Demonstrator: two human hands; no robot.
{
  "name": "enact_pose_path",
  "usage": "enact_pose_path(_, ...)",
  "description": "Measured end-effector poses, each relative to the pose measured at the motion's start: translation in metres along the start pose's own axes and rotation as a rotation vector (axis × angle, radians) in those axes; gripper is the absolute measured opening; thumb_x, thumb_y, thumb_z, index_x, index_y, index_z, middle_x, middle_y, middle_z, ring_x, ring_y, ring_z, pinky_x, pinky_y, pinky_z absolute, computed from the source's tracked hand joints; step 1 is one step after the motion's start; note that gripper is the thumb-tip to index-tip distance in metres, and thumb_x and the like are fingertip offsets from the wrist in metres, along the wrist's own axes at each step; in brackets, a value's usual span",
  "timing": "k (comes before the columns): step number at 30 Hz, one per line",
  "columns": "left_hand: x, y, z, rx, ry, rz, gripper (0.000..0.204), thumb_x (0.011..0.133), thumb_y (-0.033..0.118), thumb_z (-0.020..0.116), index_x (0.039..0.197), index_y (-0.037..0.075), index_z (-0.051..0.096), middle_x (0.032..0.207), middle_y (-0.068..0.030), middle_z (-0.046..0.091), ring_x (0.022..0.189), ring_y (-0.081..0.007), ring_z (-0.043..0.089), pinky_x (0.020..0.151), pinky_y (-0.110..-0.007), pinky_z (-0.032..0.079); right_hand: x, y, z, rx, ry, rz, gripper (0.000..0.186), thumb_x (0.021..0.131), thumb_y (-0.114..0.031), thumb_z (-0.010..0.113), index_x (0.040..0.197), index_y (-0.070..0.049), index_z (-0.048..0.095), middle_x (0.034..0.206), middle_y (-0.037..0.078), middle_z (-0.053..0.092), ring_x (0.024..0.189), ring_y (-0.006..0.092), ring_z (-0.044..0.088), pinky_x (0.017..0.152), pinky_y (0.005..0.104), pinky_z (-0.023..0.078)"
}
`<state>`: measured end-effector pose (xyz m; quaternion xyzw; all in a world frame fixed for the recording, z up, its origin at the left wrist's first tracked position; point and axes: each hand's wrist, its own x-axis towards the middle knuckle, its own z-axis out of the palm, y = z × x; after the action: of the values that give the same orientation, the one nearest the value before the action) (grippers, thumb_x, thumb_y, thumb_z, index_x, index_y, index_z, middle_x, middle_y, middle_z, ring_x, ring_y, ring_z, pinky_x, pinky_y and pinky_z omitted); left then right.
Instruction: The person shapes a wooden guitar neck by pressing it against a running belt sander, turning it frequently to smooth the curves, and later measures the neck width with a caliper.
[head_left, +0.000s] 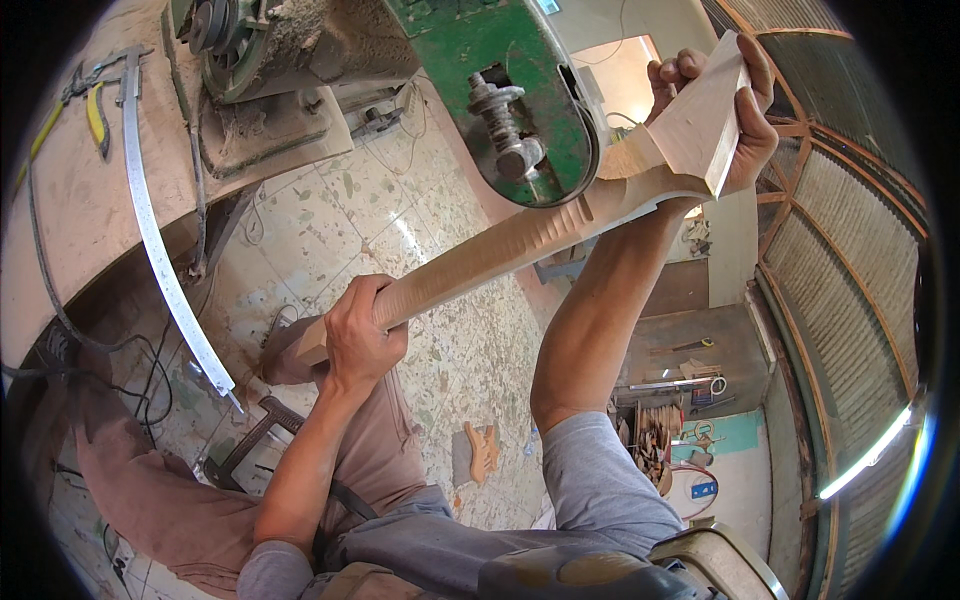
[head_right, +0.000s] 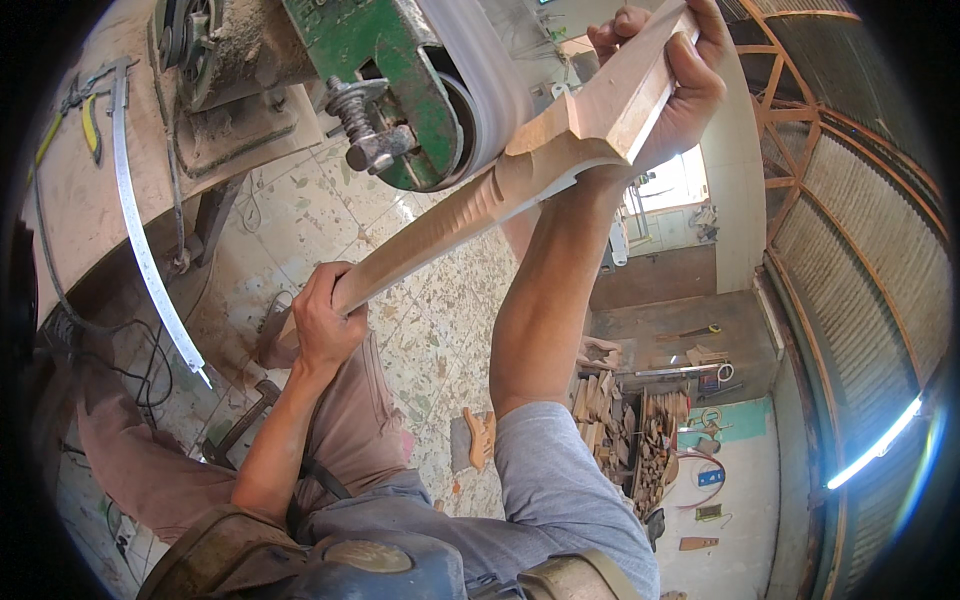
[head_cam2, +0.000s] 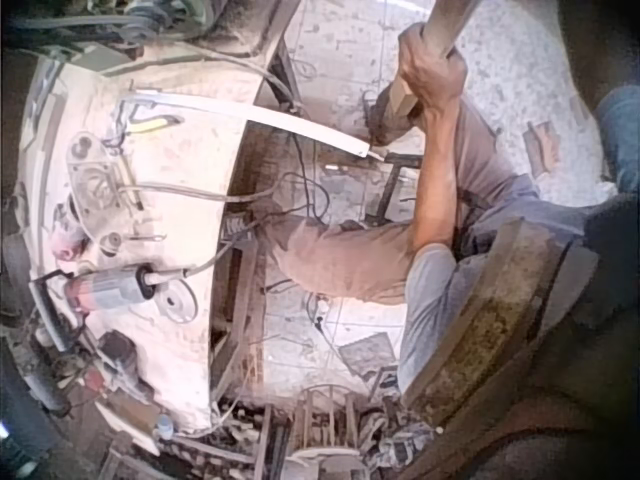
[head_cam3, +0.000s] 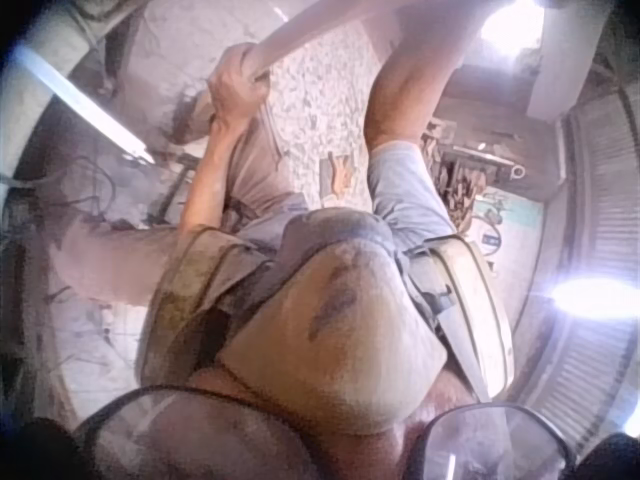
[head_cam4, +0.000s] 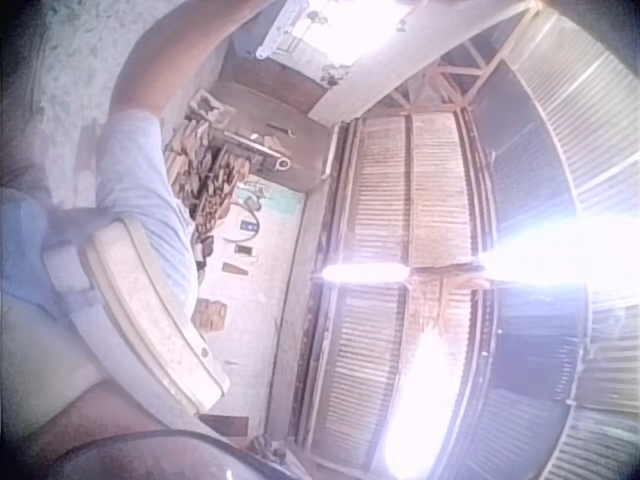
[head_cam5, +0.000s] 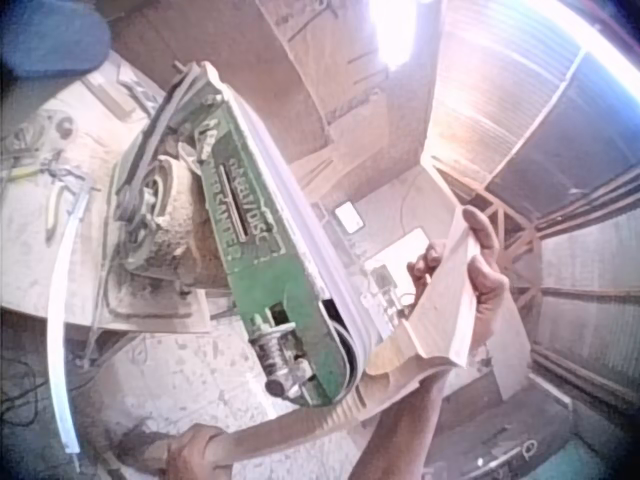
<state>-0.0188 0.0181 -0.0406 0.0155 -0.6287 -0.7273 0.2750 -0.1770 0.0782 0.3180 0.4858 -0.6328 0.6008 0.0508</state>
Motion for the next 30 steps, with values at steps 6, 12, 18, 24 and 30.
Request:
enact_pose_path(6, 0.002, 0.000, -0.003, 0.004, -0.020, -0.020, 0.034, 0.069, -0.004, 0.069, 0.103, 0.001, 0.066, 0.094, -0.0198, 0.071, 0.086, -0.0424, 0.071, 0.077, -0.043, 0.056, 0.000, -0.001, 0.002, -0.074, 0.052, 0.002, 0.052, 0.092, -0.023, 0.046, 0.138, -0.001, 0.057, 0.090, 0.024, 0.061, 0.085, 0.0329, 0.059, 0.084, 0.0472, 0.050)
enact_pose_path(12, 0.004, -0.004, -0.003, 0.027, -0.028, 0.022, 0.032, 0.070, -0.001, 0.074, 0.101, 0.004, 0.065, 0.094, -0.0171, 0.070, 0.081, -0.0406, 0.070, 0.070, -0.045, 0.057, 0.001, 0.001, -0.003, -0.100, 0.034, -0.027, 0.050, 0.092, -0.023, 0.046, 0.134, 0.001, 0.058, 0.087, 0.023, 0.062, 0.084, 0.0327, 0.063, 0.080, 0.0465, 0.053)
enact_pose_path(18, 0.006, -0.004, -0.004, -0.003, -0.055, 0.013, 0.031, 0.070, 0.000, 0.074, 0.099, 0.004, 0.066, 0.093, -0.0172, 0.070, 0.080, -0.0410, 0.070, 0.070, -0.046, 0.056, 0.000, 0.003, 0.000, -0.175, 0.058, -0.089, 0.050, 0.091, -0.024, 0.048, 0.134, 0.001, 0.058, 0.082, 0.022, 0.063, 0.076, 0.0300, 0.063, 0.077, 0.0433, 0.054)
enact_pose_path(24, 0.010, -0.006, -0.006, 0.002, -0.073, 0.002, 0.028, 0.070, 0.001, 0.075, 0.096, 0.004, 0.066, 0.090, -0.0168, 0.070, 0.081, -0.0412, 0.070, 0.070, -0.046, 0.056, -0.001, 0.002, 0.000, -0.292, 0.092, -0.142, 0.049, 0.093, -0.024, 0.046, 0.132, 0.004, 0.057, 0.083, 0.021, 0.063, 0.076, 0.0291, 0.064, 0.073, 0.0406, 0.055)
enact_pose_path(30, 0.015, -0.012, -0.009, 0.000, -0.094, 0.012, 0.027, 0.070, 0.001, 0.077, 0.095, 0.004, 0.066, 0.089, -0.0165, 0.070, 0.081, -0.0411, 0.070, 0.070, -0.046, 0.056, -0.007, 0.003, 0.012, -0.382, 0.155, -0.166, 0.048, 0.094, -0.024, 0.045, 0.130, 0.004, 0.058, 0.079, 0.018, 0.064, 0.075, 0.0252, 0.065, 0.070, 0.0376, 0.055)
